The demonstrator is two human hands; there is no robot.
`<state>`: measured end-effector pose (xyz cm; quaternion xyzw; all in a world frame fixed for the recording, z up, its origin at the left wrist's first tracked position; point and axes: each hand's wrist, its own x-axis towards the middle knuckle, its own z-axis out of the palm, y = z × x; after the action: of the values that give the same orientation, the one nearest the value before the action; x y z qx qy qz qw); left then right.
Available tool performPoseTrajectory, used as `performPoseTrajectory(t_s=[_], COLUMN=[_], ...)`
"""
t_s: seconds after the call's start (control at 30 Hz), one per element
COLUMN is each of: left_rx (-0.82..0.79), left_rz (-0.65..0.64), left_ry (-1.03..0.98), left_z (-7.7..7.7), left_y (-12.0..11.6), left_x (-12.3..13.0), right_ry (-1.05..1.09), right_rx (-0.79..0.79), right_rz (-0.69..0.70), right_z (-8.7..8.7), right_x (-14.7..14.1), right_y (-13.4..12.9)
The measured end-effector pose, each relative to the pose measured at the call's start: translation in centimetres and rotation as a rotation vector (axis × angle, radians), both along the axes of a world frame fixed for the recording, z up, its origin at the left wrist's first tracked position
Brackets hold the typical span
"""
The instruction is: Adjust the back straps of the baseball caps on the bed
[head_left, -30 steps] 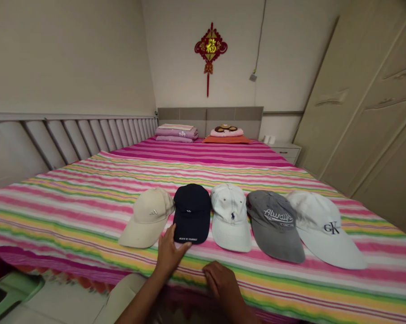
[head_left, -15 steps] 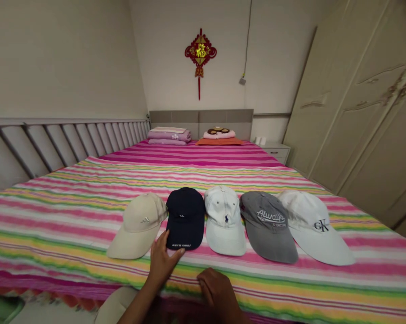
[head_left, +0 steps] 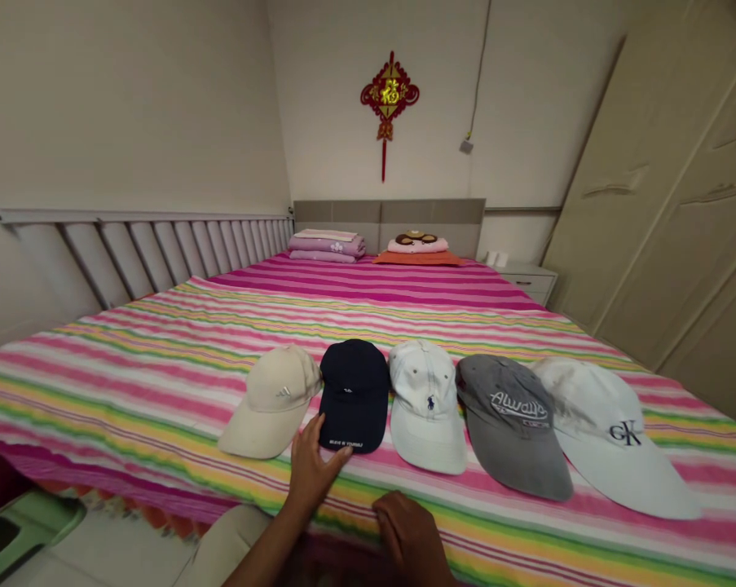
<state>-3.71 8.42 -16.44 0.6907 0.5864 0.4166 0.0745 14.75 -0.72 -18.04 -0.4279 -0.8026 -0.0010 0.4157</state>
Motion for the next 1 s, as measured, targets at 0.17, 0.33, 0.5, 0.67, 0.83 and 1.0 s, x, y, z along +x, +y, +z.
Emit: performPoseTrajectory(t_s=[0.17, 0.33, 0.5, 0.67, 0.83, 1.0], left_rx=[-0.015, -0.013, -0.069, -0.171, -0.304, -0.334], left_rz=[0.011, -0.016, -0.097, -0.133, -0.214, -0.221], left_ry=[0.007, -0.09, -0.323, -0.535, -0.846, -1.282], left_z=[0.0, 0.0, 0.3, 1.2, 2.2, 2.6], left_y=[-0.3, -0.4, -0.8, -1.4, -1.7, -2.4], left_x=[0.4, 0.2, -0.5, -0.8, -1.0, -1.7], right_ry=[0.005, 0.0, 0.012, 0.013, 0.008, 0.009], right_rx=[0.002, -0.001, 0.023, -0.005, -0.012, -0.01], right_rz=[0.004, 0.014, 0.005, -0.002, -0.001, 0.008], right_z=[0.1, 0.6, 0.8, 1.0, 1.0, 1.0], right_x=[0.1, 0.1, 0.0, 0.0, 0.1, 0.1], right_y=[0.0, -0.1, -0.2, -0.3, -0.3, -0.4])
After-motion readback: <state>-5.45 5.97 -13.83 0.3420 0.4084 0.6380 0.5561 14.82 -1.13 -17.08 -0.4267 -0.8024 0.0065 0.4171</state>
